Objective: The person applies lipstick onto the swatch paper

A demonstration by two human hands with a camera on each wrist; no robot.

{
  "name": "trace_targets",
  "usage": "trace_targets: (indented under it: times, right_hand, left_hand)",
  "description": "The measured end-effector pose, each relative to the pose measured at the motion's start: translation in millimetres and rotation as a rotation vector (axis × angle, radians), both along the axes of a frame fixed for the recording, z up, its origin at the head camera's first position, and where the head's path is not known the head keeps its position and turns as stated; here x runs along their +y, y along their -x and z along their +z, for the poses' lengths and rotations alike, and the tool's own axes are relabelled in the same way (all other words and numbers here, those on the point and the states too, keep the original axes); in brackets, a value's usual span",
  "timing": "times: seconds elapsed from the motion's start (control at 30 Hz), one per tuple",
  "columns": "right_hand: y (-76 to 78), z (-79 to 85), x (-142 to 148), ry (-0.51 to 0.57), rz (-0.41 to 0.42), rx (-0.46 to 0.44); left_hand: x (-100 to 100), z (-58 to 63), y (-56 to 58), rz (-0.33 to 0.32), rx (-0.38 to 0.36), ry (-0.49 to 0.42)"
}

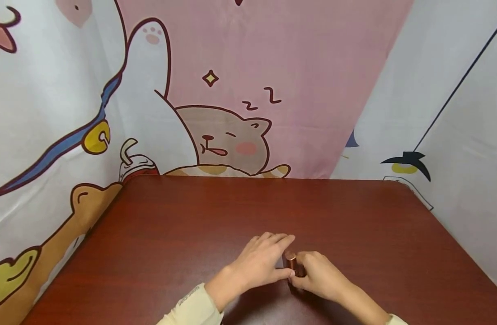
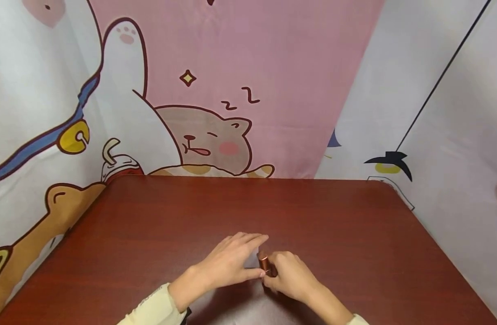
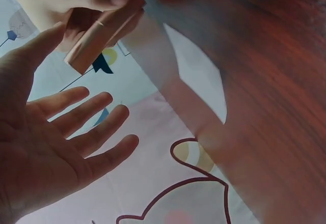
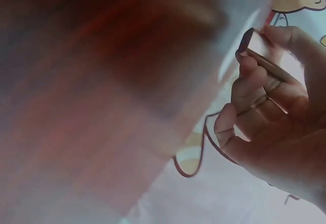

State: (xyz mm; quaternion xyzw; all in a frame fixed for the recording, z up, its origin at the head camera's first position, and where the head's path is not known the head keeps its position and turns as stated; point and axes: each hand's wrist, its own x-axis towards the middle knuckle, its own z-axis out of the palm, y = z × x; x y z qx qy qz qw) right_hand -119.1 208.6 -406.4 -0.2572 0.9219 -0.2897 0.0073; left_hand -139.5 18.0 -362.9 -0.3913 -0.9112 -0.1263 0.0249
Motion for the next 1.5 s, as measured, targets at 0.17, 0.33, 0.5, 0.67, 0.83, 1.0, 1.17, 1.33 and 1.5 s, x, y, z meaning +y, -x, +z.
trace_targets:
  times: [0.17, 0.33, 0.5, 0.67, 0.83, 1.0, 1.17, 1.33, 1.5]
  right_hand:
    - [-3.3, 12.6, 0.4, -0.048, 0.013, 0.143]
    - [-3.1, 28.7, 2.8, -0.095, 0.058, 0.259]
    - [-0.2, 45.6, 1.0, -0.148, 0.094, 0.284]
    - [-1.9, 54.3, -3.1, -0.215, 0.094, 0.302]
    - [-5.1, 59.3, -5.7, -0.234, 0.099, 0.322]
    - [-5.8, 63.5, -6.2, -0.215, 0.111, 0.328]
    - [-7.5, 63.7, -6.4, -0.186, 0.147, 0.368]
    - [-7.1, 62.0, -3.5, -0.162, 0.195, 0.385]
    - [-9.6, 60.2, 14.5, -0.154, 0.158, 0.409]
  left_hand:
    - [-6.4, 2.7, -0.8, -0.010, -0.003, -0.033]
    - [-14.2, 4.0, -2.4, -0.029, 0.015, -0.077]
    - [-18.9, 6.0, -3.9, -0.048, 0.080, -0.113]
    - [-20.3, 6.1, -2.6, -0.113, 0.203, -0.149]
    - [-22.5, 6.9, -2.0, -0.168, 0.292, -0.165]
    - [-24.9, 9.6, -2.9, -0.207, 0.303, -0.130]
    - [-26.6, 12.0, -6.7, -0.218, 0.340, -0.057]
    - [-31.4, 16.8, -12.5, -0.198, 0.361, 0.008]
    - [-54.4, 23.9, -15.7, -0.117, 0.307, 0.019]
